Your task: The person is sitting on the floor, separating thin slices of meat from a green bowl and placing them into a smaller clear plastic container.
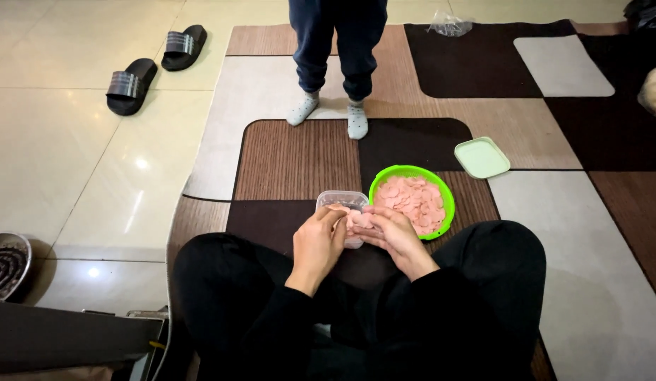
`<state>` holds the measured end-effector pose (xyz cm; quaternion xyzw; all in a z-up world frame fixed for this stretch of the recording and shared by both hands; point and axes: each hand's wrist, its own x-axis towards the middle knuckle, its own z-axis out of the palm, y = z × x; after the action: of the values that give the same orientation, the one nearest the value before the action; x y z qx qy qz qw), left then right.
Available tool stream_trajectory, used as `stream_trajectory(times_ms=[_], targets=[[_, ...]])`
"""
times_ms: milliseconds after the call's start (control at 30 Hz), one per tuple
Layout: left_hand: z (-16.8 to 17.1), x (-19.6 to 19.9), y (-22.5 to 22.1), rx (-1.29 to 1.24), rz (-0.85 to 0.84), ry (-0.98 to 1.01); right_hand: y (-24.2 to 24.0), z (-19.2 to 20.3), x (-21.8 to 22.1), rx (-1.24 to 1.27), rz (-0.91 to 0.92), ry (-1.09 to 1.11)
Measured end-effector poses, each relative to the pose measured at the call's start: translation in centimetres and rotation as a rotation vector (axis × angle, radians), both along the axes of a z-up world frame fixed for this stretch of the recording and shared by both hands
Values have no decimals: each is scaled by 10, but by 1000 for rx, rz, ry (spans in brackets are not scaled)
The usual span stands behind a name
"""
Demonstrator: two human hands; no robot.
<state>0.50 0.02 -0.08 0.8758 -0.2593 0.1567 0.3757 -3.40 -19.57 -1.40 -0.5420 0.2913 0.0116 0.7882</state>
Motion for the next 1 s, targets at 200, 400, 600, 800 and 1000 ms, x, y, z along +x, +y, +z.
stream_trajectory(times_ms=[200, 400, 600, 800, 1000], targets=[[15, -7, -1, 86, -47, 35, -11, -49, 10, -81, 148, -45], [1, 1, 2, 87, -59, -40, -12, -55, 12, -118, 134, -6], [-1, 6, 5, 44, 39, 21, -7, -34, 4, -108, 108, 19], [-7, 5, 0, 71, -53, 86, -9, -38, 6, -50, 102, 27], [-17, 7, 0, 142, -71, 67, -11, -56, 13, -54, 128, -10]])
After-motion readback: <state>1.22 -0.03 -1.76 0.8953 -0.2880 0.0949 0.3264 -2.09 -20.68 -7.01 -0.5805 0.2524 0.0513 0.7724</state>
